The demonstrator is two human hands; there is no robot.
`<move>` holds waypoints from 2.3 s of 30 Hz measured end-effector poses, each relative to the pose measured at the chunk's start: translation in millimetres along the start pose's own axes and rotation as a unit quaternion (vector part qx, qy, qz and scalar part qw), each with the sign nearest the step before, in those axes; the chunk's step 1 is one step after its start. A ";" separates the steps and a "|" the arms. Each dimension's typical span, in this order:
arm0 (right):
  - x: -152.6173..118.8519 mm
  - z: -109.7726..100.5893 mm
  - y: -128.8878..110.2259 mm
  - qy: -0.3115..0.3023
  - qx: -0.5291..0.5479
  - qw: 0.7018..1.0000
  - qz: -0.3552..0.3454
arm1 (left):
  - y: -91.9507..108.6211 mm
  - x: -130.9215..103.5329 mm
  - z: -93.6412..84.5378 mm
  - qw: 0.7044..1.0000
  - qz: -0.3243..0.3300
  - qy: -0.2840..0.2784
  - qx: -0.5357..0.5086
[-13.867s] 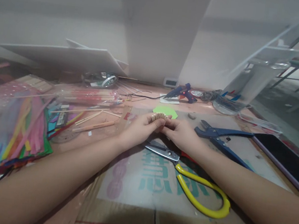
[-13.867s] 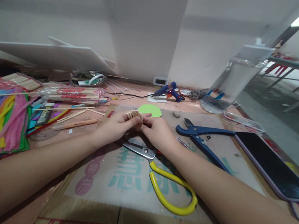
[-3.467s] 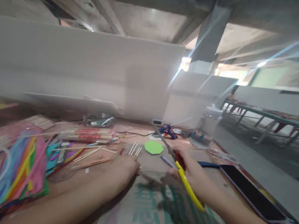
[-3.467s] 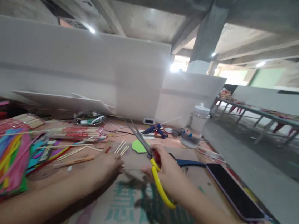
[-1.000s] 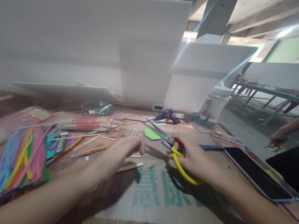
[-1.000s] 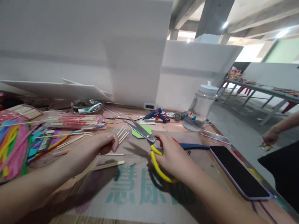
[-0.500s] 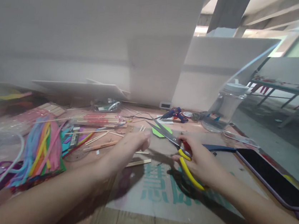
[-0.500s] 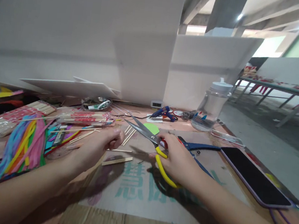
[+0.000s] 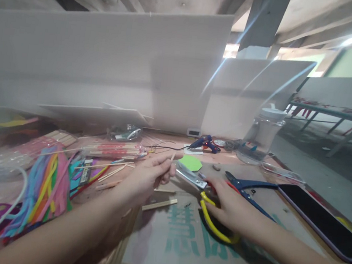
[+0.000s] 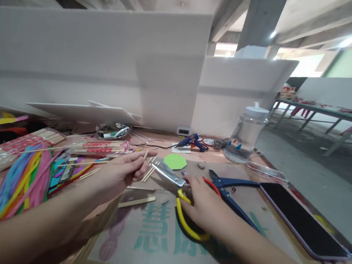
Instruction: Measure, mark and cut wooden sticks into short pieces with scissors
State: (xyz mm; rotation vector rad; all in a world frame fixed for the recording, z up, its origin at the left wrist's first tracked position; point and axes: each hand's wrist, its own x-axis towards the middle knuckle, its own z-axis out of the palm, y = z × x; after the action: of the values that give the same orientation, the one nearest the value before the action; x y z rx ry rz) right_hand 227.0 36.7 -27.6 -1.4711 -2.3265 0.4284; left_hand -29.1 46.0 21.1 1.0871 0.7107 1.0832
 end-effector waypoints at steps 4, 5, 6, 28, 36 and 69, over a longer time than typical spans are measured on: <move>-2.4 7.4 2.2 -0.032 -0.041 0.999 0.015 | -2.5 -2.5 2.4 0.999 0.043 -0.008 -0.019; -3.3 6.3 0.6 -0.033 -0.056 0.998 0.011 | -1.9 -2.6 2.8 0.999 0.042 -0.012 -0.026; -4.4 4.0 -1.8 -0.034 -0.071 0.997 0.006 | -0.7 -2.3 3.2 0.999 0.037 -0.015 -0.031; -12.0 -27.9 -14.1 -0.056 -0.068 0.994 -0.063 | -2.1 -12.5 4.8 0.964 0.068 -0.014 0.258; -2.9 6.6 10.8 -0.053 -0.115 0.991 -0.050 | -2.9 -10.8 2.1 0.960 0.028 0.033 0.276; -20.1 -24.5 -35.9 0.138 0.020 0.977 -0.160 | 3.2 -41.2 23.3 0.892 0.193 -0.031 0.407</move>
State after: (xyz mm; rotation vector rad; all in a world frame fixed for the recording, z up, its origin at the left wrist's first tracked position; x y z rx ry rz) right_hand 217.2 5.2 7.1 -1.0339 -2.2564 0.1693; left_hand -23.8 -0.2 30.2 2.0440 0.9557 1.0873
